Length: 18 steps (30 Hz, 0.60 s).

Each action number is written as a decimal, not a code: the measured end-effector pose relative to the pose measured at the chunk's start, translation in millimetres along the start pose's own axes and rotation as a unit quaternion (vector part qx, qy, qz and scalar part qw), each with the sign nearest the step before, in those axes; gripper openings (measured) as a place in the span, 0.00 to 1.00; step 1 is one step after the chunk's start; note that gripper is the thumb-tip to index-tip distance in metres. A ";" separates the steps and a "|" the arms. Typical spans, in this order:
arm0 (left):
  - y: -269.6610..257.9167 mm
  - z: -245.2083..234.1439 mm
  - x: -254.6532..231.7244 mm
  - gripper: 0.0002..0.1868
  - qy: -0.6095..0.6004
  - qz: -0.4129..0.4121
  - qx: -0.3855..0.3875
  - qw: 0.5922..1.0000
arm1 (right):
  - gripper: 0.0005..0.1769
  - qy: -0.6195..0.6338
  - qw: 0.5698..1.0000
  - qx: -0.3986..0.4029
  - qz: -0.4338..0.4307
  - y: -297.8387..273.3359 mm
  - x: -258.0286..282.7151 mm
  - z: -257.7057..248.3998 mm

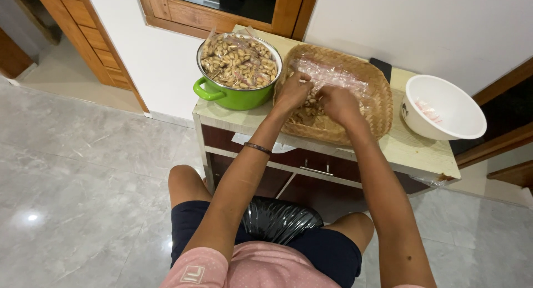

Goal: Packaging peanuts into small plastic bags and organizing them in a basket.

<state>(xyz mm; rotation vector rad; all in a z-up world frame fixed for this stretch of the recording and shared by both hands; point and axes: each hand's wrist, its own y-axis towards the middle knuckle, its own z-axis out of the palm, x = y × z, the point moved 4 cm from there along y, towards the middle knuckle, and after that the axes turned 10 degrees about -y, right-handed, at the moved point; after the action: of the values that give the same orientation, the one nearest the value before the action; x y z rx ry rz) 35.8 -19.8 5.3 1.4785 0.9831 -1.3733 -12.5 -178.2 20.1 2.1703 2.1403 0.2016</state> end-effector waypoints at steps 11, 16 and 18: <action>11.4 4.0 5.8 0.19 -0.023 0.063 0.048 0.997 | 0.19 0.011 0.972 0.183 -0.146 -52.1 35.0 -36.8; 16.5 12.9 -1.7 0.16 -0.057 0.119 0.063 0.989 | 0.23 -0.036 0.988 0.133 -0.065 -23.2 -34.1 -60.6; 14.8 22.6 -8.7 0.16 0.030 0.141 0.081 0.986 | 0.23 -0.129 0.986 0.087 0.058 3.7 -97.7 -39.1</action>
<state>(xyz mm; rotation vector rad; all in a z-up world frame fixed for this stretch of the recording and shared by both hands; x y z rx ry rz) 42.0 -45.8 14.8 1.7168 0.6789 -1.2319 -15.9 -277.1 56.1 2.2688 1.9568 -0.2570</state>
